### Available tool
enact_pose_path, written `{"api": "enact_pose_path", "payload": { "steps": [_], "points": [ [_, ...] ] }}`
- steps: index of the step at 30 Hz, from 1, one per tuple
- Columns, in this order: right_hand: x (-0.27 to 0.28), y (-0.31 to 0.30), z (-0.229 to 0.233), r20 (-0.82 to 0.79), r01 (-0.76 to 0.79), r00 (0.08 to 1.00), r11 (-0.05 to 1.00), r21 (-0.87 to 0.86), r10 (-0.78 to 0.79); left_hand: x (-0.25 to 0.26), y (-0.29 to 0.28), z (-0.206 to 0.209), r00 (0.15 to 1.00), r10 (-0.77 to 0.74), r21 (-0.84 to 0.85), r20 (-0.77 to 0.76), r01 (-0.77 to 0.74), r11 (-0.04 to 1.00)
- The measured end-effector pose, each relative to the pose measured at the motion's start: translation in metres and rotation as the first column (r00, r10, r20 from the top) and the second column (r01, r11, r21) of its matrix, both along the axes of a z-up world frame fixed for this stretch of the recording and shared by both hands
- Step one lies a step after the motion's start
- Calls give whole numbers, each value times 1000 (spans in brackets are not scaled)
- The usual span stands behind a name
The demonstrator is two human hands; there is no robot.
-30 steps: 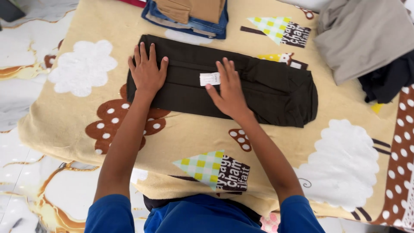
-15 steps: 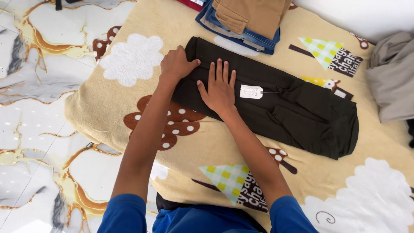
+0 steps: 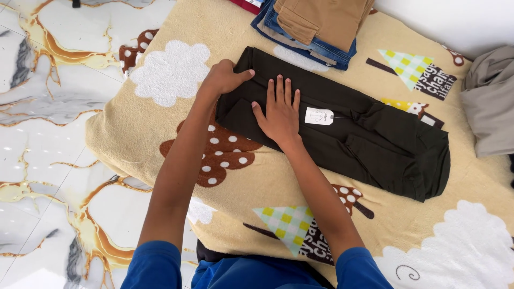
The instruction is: Folding a black garment on a blanket spread over the floor.
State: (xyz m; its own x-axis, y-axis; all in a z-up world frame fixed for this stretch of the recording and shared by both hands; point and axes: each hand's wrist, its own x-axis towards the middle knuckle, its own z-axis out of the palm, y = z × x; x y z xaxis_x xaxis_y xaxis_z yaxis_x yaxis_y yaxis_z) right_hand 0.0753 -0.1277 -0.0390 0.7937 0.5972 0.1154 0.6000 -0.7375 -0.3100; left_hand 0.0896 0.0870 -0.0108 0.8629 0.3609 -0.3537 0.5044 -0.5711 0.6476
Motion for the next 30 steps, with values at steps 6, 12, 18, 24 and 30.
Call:
{"api": "enact_pose_path", "payload": {
  "steps": [6,12,18,24,30],
  "points": [
    [0,1,0,5,2,1000,1000,-9,-2,3,6,-34,978,-69,-54,199,81,995],
    [1,1,-2,9,-8,1000,1000,-4,8,-16,4,-18,961,-91,-455,260,205,866],
    [0,1,0,11,-38,999,999,-1,38,-22,-2,-5,933,-174,-473,316,314,823],
    [4,-4,-6,-21,-87,996,992,87,89,-18,3,-20,921,-131,-573,367,335,748],
    [7,-13,16,-250,-85,952,935,344,179,-18,3,-20,931,-98,-596,352,303,743]
  ]
}}
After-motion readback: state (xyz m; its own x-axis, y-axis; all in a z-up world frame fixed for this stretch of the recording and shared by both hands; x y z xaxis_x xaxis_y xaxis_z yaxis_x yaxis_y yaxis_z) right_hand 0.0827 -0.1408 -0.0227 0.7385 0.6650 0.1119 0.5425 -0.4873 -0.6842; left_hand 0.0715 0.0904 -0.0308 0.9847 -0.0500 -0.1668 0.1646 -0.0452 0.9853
